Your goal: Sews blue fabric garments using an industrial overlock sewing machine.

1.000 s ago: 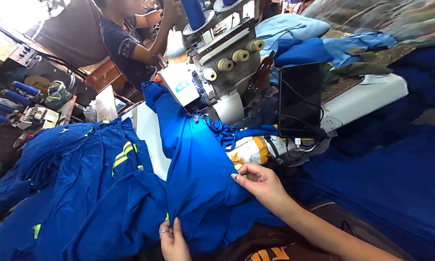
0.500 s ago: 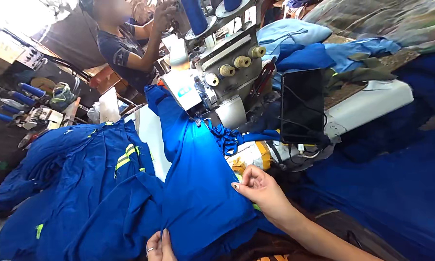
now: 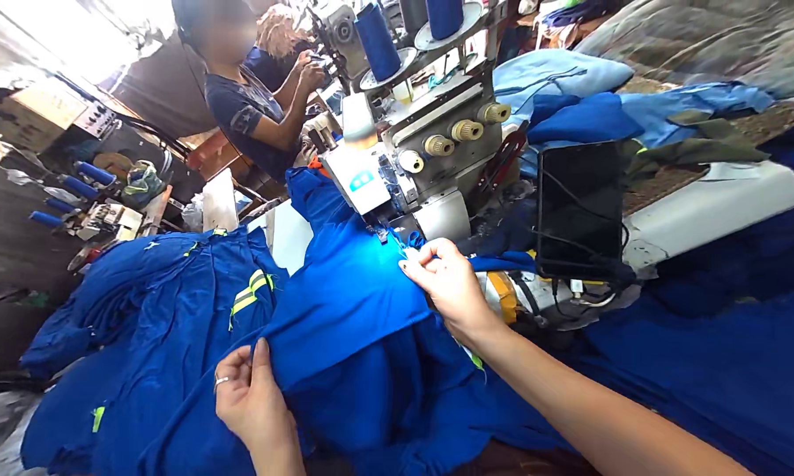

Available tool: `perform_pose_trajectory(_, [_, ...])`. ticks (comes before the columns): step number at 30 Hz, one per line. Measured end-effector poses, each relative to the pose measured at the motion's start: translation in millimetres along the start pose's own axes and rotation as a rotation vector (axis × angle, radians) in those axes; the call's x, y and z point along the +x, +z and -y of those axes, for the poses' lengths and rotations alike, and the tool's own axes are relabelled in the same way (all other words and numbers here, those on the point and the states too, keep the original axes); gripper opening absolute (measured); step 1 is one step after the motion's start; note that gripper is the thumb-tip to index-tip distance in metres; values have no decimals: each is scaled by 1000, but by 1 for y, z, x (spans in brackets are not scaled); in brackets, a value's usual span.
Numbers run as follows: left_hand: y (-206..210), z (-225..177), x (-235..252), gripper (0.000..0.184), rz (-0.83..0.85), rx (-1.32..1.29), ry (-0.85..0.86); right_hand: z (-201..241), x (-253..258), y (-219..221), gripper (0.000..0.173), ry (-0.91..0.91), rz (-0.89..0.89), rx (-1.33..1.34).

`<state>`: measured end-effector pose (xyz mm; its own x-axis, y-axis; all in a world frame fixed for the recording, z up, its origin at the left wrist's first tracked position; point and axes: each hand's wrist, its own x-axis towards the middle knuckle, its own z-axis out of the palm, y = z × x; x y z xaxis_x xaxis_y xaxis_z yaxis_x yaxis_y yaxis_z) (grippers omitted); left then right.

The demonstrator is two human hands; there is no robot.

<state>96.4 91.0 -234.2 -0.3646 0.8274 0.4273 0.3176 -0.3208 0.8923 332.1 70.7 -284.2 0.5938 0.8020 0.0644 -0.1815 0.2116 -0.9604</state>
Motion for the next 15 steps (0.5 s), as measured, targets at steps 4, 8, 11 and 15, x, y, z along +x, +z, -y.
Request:
perform_pose_trajectory(4, [21, 6, 22, 22, 29, 253, 149, 4, 9, 1, 24, 0, 45, -41])
perform_pose_trajectory(8, [44, -9, -9, 42, 239, 481, 503, -2, -11, -22, 34, -41, 230, -158])
perform_pose_trajectory(11, [71, -5, -54, 29, 447, 494, 685, -14, -25, -30, 26, -19, 294, -174])
perform_pose_trajectory(15, [90, 4, -69, 31, 414, 558, 763, -18, -27, -32, 35, -43, 214, -224])
